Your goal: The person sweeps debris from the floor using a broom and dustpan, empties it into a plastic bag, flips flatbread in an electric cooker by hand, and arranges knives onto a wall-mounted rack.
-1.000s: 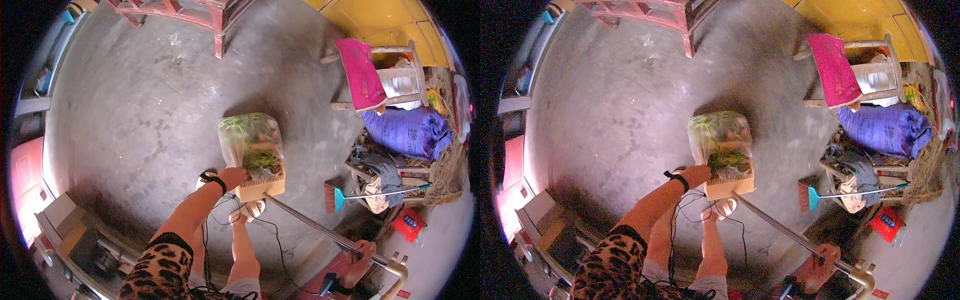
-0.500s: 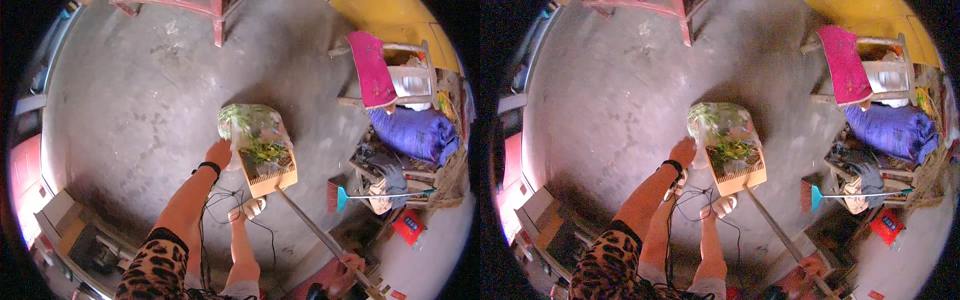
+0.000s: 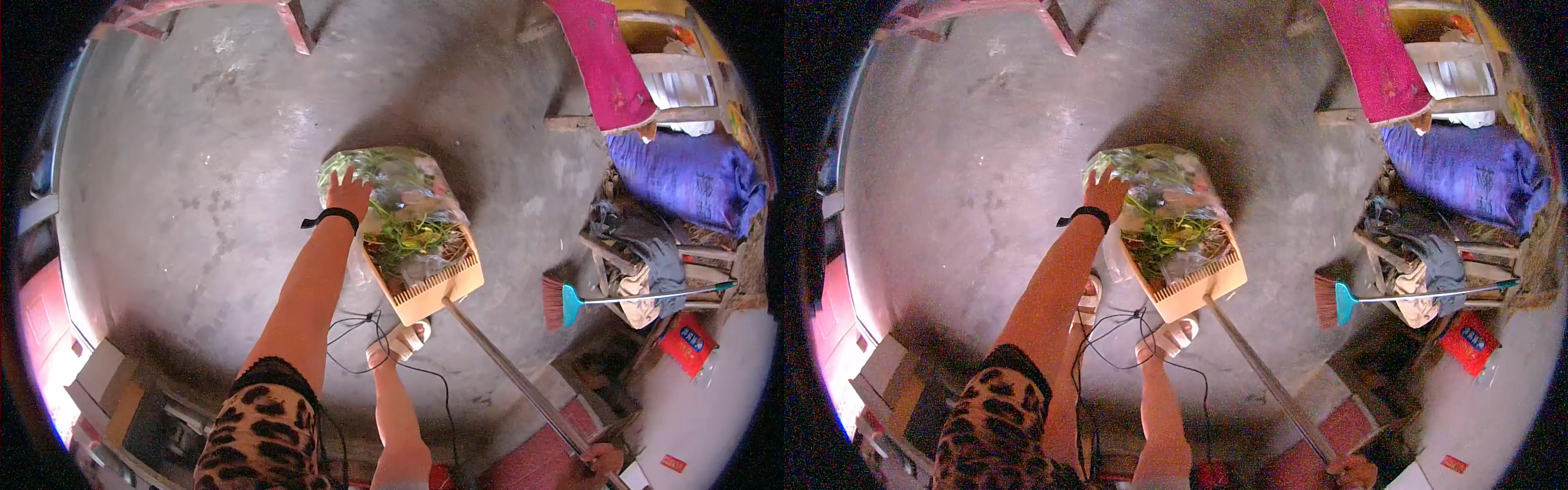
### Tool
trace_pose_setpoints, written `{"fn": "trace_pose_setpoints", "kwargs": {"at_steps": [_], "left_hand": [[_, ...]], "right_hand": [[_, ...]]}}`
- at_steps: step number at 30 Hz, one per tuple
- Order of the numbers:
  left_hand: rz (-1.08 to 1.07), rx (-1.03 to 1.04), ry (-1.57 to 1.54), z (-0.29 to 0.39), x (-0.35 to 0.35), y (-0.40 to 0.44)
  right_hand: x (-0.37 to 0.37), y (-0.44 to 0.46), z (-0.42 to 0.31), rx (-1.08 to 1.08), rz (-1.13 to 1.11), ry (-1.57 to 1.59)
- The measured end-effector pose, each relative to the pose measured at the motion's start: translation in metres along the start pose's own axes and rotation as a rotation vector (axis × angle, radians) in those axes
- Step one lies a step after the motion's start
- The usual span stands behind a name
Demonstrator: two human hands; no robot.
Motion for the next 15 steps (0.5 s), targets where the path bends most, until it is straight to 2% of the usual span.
{"fn": "trace_pose_setpoints", "kwargs": {"at_steps": [2,4,5,7,8,11,13,15], "left_hand": [[-0.055,-0.033,0.035,0.004,0.005,0.003],[-0.087,-0.054,0.120,0.001,0.012,-0.002],[-0.094,-0.057,0.126,-0.001,0.016,-0.006],[-0.038,0.002,0.167,-0.003,0.019,-0.013],[-0.034,0.000,0.170,-0.003,0.017,-0.015],[-0.084,0.189,0.085,0.006,0.009,-0.030],[-0.129,0.190,-0.134,0.022,0.008,-0.057],[-0.247,0.190,-0.334,0.046,0.037,-0.073]], "right_hand": [[-0.013,0.003,0.001,-0.006,0.005,0.001],[-0.022,0.007,-0.006,-0.032,-0.190,-0.178],[-0.011,0.007,-0.010,-0.024,-0.194,-0.176],[0.020,0.005,-0.015,0.022,0.027,-0.031],[0.017,0.005,-0.014,0.022,0.030,-0.026],[0.012,0.007,-0.012,0.140,0.047,-0.125],[0.024,0.009,-0.015,0.128,0.038,-0.135],[0.033,0.009,-0.021,0.137,0.033,-0.143]]}}
Point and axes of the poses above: each hand's wrist, its own y-axis towards the middle knuckle, its own x-axis out of the palm, z = x × y, the point moved 1 cm from there along y, towards the middle knuckle, and after that the axes turned 14 degrees about -x, right-handed, at the moved point
